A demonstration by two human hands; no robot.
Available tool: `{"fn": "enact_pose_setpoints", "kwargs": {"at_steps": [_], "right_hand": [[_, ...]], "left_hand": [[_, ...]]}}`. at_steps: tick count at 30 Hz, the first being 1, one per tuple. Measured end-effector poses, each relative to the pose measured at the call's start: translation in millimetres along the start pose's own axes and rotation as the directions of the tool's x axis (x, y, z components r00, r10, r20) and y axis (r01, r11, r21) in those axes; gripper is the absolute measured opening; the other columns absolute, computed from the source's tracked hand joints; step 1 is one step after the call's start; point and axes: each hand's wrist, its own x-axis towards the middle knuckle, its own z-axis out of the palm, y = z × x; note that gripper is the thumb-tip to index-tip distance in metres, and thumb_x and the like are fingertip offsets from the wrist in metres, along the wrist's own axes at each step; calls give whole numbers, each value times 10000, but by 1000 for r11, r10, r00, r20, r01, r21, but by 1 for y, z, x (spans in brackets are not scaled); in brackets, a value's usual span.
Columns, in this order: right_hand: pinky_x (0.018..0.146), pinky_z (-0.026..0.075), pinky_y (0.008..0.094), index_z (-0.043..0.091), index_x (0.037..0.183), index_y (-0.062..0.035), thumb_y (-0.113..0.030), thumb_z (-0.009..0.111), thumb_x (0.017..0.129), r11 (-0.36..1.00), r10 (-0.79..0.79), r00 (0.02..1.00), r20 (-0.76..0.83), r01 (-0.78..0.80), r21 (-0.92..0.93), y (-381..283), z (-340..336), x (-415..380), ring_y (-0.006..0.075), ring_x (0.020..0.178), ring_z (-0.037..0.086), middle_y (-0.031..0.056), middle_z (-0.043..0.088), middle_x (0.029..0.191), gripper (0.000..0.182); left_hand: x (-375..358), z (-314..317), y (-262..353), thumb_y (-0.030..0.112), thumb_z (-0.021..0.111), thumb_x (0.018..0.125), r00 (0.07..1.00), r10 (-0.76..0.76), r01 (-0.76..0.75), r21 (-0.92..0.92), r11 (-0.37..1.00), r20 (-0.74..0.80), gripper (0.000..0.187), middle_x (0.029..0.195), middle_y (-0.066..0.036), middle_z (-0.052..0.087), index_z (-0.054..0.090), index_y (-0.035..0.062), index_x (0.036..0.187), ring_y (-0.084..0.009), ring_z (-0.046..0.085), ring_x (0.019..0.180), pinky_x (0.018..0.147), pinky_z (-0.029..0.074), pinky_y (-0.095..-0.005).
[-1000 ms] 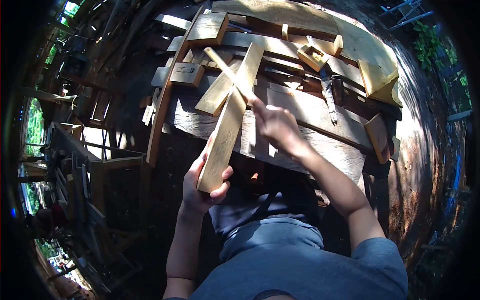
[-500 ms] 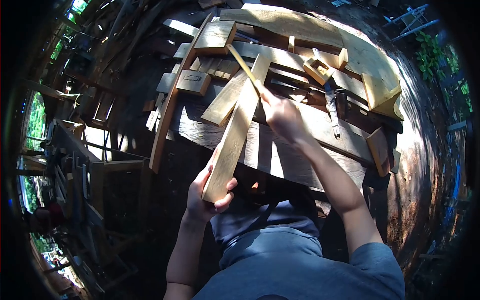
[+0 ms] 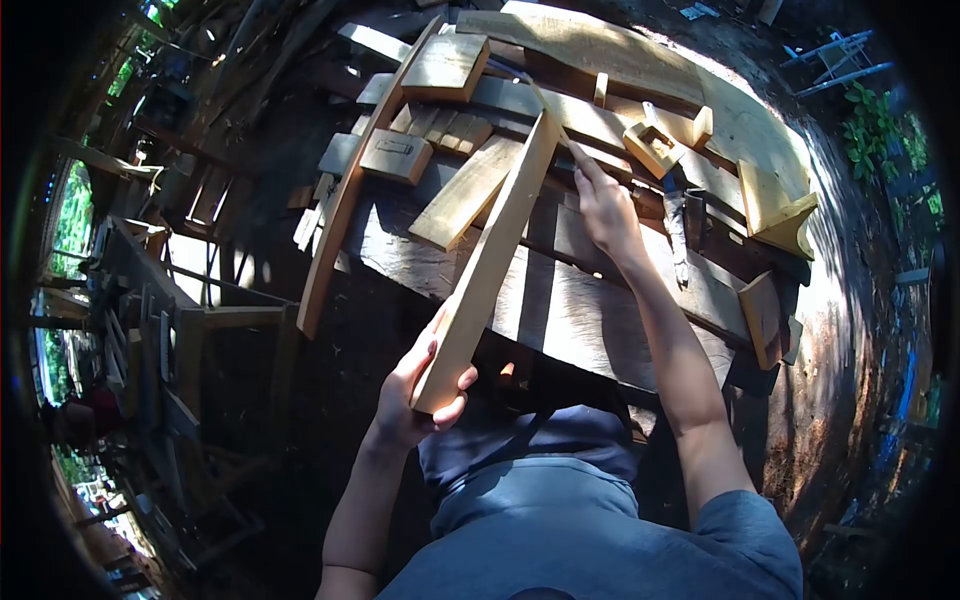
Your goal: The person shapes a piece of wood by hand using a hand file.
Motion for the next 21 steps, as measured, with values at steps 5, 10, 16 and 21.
{"fn": "enact_pose_setpoints", "kwargs": {"at_steps": [5,10,16,21], "right_hand": [[588,526,414,499,1388,-236,-232,509,939,998,49,959,278,-38,-45,-51,-27,-62,343,609,665,146,667,705,449],[650,552,451,477,1402,-220,-217,480,941,974,-145,981,128,164,-159,-37,-26,-33,334,676,682,194,677,782,461],[775,515,537,444,1420,-291,-319,419,989,938,19,1000,24,-10,-346,-7,-4,28,447,846,651,253,674,909,433],[761,537,536,428,1423,-366,-322,449,978,951,45,999,23,-35,-309,-5,-10,4,419,788,675,230,688,859,448]], "left_hand": [[8,15,8,298,324,1026,990,97,-77,193,978,-98,545,841,-129,529,195,152,1535,-106,420,418,367,372,-216],[3,25,23,238,400,957,975,134,9,634,773,-178,593,792,-93,528,273,110,1522,-66,428,419,352,353,-200],[1,33,9,260,462,928,985,121,-45,500,865,-121,658,823,-107,526,239,121,1532,-79,446,423,348,404,-215],[6,24,10,280,507,904,991,120,-128,151,980,61,744,892,-146,493,147,168,1546,-83,448,406,313,426,-205]]}}
